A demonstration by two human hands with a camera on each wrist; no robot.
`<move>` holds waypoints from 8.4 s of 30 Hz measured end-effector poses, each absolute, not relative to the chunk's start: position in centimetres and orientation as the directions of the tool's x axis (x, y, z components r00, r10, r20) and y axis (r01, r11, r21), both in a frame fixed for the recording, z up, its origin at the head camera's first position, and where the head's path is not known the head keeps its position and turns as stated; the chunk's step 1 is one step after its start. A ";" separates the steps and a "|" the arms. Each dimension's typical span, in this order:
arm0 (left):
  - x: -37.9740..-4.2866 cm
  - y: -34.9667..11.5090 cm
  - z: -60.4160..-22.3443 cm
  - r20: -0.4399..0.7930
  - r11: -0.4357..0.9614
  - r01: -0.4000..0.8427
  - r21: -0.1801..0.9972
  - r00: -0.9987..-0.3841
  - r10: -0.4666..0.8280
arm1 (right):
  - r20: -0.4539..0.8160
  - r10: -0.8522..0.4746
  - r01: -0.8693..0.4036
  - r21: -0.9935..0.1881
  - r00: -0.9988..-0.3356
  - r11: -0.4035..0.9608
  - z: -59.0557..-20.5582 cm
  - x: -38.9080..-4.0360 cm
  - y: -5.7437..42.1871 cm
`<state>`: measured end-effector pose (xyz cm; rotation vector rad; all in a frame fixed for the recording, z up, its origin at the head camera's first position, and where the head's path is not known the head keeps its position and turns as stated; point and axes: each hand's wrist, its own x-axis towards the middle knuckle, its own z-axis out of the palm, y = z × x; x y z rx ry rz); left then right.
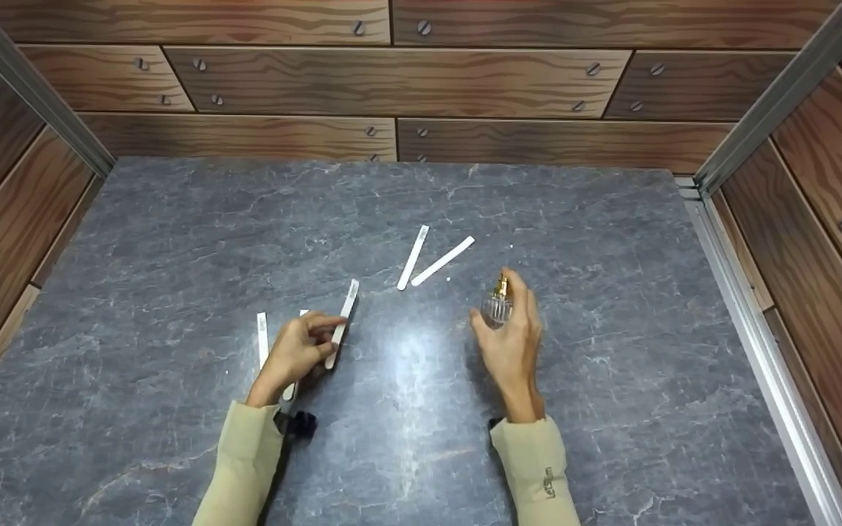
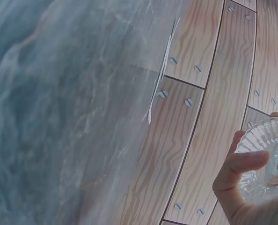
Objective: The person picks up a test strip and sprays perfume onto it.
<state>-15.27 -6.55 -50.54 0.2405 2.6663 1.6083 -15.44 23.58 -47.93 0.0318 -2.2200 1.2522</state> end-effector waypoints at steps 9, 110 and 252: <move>-16.2 -5.5 -49.7 -0.035 0.209 0.001 0.978 -0.985 0.168 | 0.522 0.232 -0.336 -0.770 -0.821 0.542 -47.6 -16.0 23.0; -18.4 -2.8 -47.6 0.146 0.283 0.194 0.939 -0.972 0.182 | 0.525 0.308 -0.356 -0.811 -0.793 0.465 -47.5 -21.2 17.4; -16.4 -10.9 -48.9 0.154 0.460 0.139 0.877 -0.988 0.005 | 0.464 0.288 -0.287 -0.823 -0.838 0.491 -48.5 -18.2 21.2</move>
